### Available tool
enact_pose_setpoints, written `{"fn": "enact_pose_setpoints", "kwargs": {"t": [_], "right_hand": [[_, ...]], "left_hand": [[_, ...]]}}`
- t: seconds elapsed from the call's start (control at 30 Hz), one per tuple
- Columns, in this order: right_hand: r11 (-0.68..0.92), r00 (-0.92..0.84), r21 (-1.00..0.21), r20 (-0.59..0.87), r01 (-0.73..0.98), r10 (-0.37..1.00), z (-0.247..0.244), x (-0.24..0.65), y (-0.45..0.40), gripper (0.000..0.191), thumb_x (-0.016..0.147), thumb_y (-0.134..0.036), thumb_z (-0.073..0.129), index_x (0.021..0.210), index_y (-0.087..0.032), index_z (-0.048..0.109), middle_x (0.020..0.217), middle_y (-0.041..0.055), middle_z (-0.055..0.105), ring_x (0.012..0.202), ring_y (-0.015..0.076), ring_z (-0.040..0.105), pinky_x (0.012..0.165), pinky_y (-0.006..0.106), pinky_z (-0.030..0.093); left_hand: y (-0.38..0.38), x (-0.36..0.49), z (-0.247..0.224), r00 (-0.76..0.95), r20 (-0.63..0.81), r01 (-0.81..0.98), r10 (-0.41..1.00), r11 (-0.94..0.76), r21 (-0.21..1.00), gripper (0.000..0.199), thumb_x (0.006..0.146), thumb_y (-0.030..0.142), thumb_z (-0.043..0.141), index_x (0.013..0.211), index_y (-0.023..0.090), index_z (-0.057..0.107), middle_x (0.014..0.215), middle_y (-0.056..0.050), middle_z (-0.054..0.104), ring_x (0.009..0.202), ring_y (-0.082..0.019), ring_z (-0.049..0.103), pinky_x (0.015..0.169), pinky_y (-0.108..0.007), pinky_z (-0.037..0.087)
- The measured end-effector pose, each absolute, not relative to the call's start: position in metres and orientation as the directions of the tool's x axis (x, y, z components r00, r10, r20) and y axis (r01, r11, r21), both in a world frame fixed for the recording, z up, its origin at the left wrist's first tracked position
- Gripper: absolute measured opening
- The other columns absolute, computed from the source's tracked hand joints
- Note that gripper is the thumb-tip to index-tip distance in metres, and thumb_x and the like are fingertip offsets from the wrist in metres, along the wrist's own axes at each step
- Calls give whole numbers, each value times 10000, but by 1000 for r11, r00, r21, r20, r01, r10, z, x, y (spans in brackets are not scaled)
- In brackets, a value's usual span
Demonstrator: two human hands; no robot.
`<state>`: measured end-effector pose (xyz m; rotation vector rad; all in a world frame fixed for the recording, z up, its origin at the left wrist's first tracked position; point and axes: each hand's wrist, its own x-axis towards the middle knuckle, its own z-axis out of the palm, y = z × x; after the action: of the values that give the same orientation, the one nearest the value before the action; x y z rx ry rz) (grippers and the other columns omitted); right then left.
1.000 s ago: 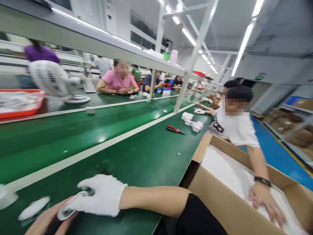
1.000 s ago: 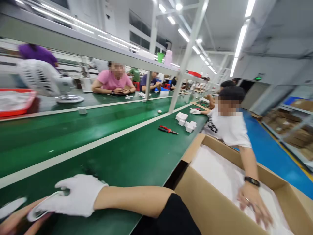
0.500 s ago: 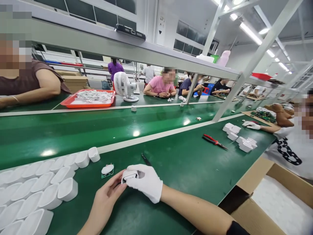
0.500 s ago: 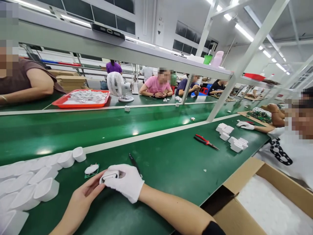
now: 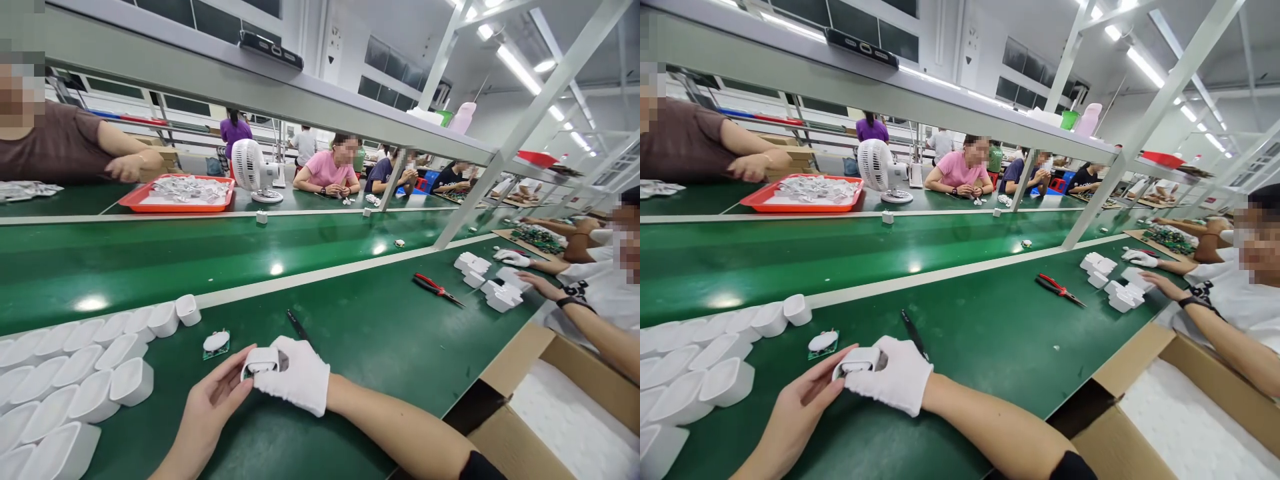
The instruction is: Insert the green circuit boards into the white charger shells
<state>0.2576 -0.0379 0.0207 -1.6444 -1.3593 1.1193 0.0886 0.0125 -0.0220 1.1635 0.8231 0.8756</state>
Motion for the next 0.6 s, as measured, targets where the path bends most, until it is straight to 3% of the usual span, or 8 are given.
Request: {"fn": "enact_pose_setpoints", "kwargs": {"t": [0.13,0.4,0.6], "right_hand": [[-153,-24,-806,-203,572,979,20,261,-37,324,687,-479,662,634,-176,562,550,-64,482,551,82,448,474,194,314],[42,-176,-821,-71,569,982,12,256,-34,367,754,-428,610,555,-171,438,498,-72,384,511,67,373,440,197,236],[-39,-89,-851,-100,524,991,23,256,-35,272,735,-393,631,622,-178,508,561,-66,451,551,77,401,465,197,270]], "left_hand": [[13,90,-19,493,-118,-90,862,185,979,509,623,400,797,1073,180,708,1150,-92,693,1111,-287,620,950,-321,502],[5,99,-9,382,-92,-61,919,125,990,585,464,516,827,890,122,749,909,-138,752,877,-329,702,786,-354,585],[-1,104,-1,325,-81,-89,942,116,989,605,498,547,806,927,125,741,936,-135,747,939,-333,685,804,-357,582]]}}
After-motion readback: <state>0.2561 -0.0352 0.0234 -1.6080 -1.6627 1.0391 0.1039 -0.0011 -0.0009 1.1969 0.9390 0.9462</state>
